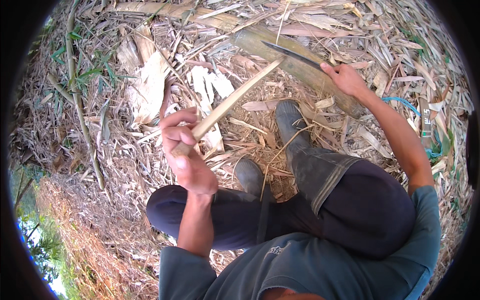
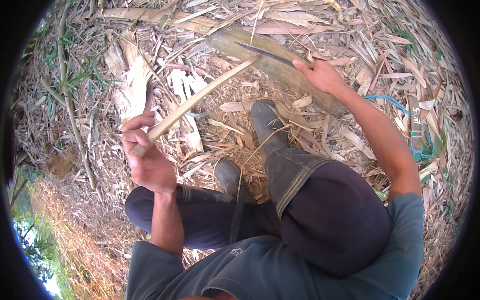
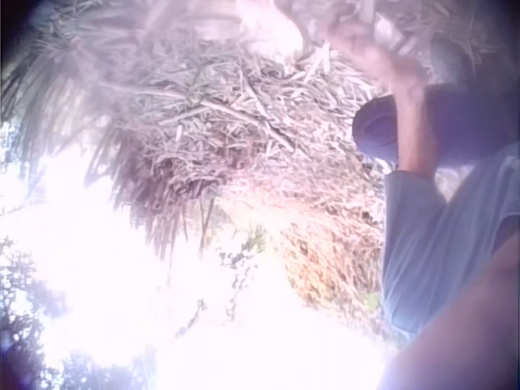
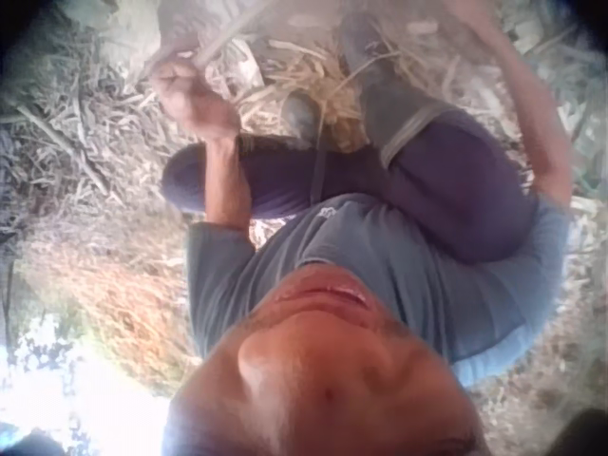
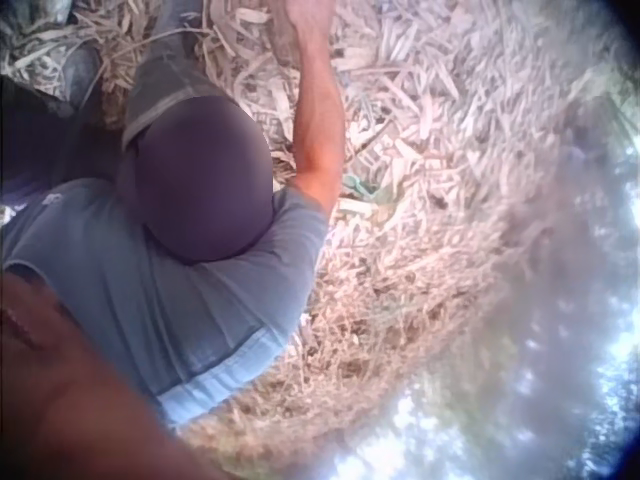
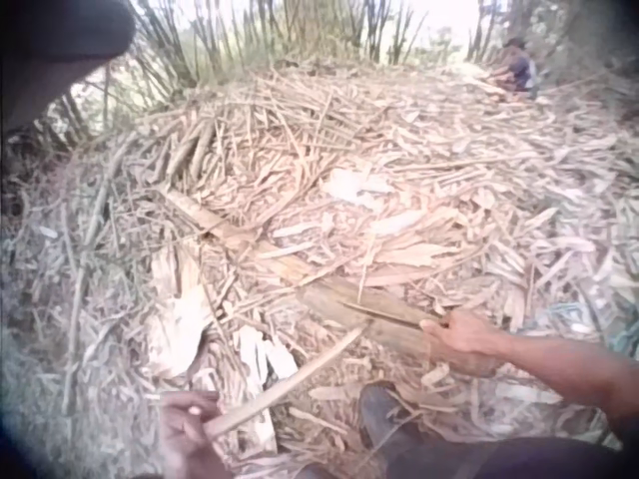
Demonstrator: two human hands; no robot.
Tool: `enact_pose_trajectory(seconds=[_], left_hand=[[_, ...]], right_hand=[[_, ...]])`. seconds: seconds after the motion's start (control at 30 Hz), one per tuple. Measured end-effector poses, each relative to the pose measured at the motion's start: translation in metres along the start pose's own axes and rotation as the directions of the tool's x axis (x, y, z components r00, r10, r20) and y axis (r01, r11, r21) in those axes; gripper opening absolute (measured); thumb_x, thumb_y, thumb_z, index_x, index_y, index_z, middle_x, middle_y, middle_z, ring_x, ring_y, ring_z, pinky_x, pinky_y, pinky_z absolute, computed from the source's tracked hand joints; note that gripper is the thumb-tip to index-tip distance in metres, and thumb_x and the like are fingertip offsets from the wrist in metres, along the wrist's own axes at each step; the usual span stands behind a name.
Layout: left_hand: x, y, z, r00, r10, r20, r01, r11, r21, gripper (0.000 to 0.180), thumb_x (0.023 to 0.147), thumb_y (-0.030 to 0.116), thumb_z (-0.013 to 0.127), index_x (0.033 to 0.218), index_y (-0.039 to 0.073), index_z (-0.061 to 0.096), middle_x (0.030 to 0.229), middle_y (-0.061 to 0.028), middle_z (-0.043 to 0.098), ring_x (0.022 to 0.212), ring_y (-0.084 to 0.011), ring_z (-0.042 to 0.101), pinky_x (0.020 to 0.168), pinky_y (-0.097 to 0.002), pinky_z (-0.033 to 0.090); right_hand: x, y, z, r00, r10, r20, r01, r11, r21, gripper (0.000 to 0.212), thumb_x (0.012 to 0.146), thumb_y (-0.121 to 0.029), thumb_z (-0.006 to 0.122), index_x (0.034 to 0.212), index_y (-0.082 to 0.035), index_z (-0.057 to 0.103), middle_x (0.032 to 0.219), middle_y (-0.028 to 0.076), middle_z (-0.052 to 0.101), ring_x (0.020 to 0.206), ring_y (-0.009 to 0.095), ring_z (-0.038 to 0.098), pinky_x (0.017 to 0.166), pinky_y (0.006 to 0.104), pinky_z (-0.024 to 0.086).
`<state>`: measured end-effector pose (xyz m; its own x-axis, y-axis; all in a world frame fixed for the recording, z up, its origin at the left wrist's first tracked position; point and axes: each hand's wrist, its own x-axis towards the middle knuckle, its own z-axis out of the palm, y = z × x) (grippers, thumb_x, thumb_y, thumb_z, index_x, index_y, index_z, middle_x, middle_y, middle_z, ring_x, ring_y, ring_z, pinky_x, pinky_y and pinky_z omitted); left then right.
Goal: The person sits on the ground in a bamboo grove and uses a machete to split a bamboo stalk into thin strips. The person repeatedly strikes the bamboo with the machete to separate it into smaller pieces.
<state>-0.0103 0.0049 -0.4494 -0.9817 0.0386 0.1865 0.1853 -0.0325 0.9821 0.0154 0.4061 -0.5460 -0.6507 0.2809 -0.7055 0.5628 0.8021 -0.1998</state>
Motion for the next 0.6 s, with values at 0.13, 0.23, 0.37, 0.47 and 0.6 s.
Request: enact_pose_trajectory(seconds=[0.13,0.23,0.37,0.47,0.6], left_hand=[[0.015,0.016,-0.012,0.992,-0.108,0.063,0.086,0.955,0.283,0.032,0.111,0.026,0.042,0.090,0.004,0.049,0.088,-0.0087,0.055,0.074,-0.0132,0.058,0.065,-0.0274,0.047],[0.016,0.026,-0.027,0.968,-0.195,0.158,0.130,0.928,0.349,0.026,0.107,0.024,0.055,0.092,0.002,0.056,0.078,-0.0058,0.063,0.065,-0.0116,0.063,0.059,-0.0221,0.049],[0.019,0.015,-0.033,0.988,-0.097,0.119,0.056,0.949,0.309,0.031,0.093,0.027,0.077,0.086,0.000,0.063,0.067,-0.0049,0.068,0.058,-0.0096,0.066,0.054,-0.0209,0.049],[0.021,0.011,-0.038,0.999,-0.035,0.016,0.022,0.865,0.502,0.032,0.087,0.024,0.085,0.078,0.001,0.064,0.064,-0.0062,0.067,0.058,-0.0079,0.064,0.054,-0.0210,0.047],[0.017,0.000,-0.035,0.990,0.144,-0.003,-0.118,0.822,0.557,0.032,0.087,0.024,0.084,0.076,0.002,0.064,0.063,-0.0062,0.066,0.056,-0.0079,0.059,0.054,-0.0223,0.045]], right_hand=[[-0.002,0.009,0.010,0.998,0.054,0.026,-0.055,0.998,0.041,0.095,0.092,-0.081,0.037,0.096,0.006,0.075,0.078,0.027,0.069,0.082,0.040,0.070,0.081,0.0498,0.054],[-0.023,-0.013,0.010,1.000,-0.002,-0.020,0.002,1.000,-0.024,0.095,0.092,-0.081,0.037,0.092,0.006,0.074,0.073,0.024,0.068,0.078,0.039,0.069,0.078,0.0484,0.054],[-0.045,-0.037,0.011,0.989,-0.144,-0.027,0.144,0.989,-0.019,0.091,0.093,-0.080,0.039,0.086,0.004,0.073,0.065,0.020,0.065,0.069,0.037,0.067,0.070,0.0475,0.053],[-0.057,-0.053,0.011,0.965,-0.258,-0.049,0.260,0.965,0.025,0.089,0.093,-0.080,0.040,0.081,0.003,0.072,0.061,0.019,0.062,0.063,0.036,0.065,0.064,0.0479,0.052],[-0.072,-0.072,0.005,0.924,-0.382,-0.024,0.383,0.922,0.051,0.090,0.092,-0.081,0.039,0.077,0.002,0.070,0.058,0.018,0.060,0.061,0.036,0.064,0.061,0.0481,0.051]])
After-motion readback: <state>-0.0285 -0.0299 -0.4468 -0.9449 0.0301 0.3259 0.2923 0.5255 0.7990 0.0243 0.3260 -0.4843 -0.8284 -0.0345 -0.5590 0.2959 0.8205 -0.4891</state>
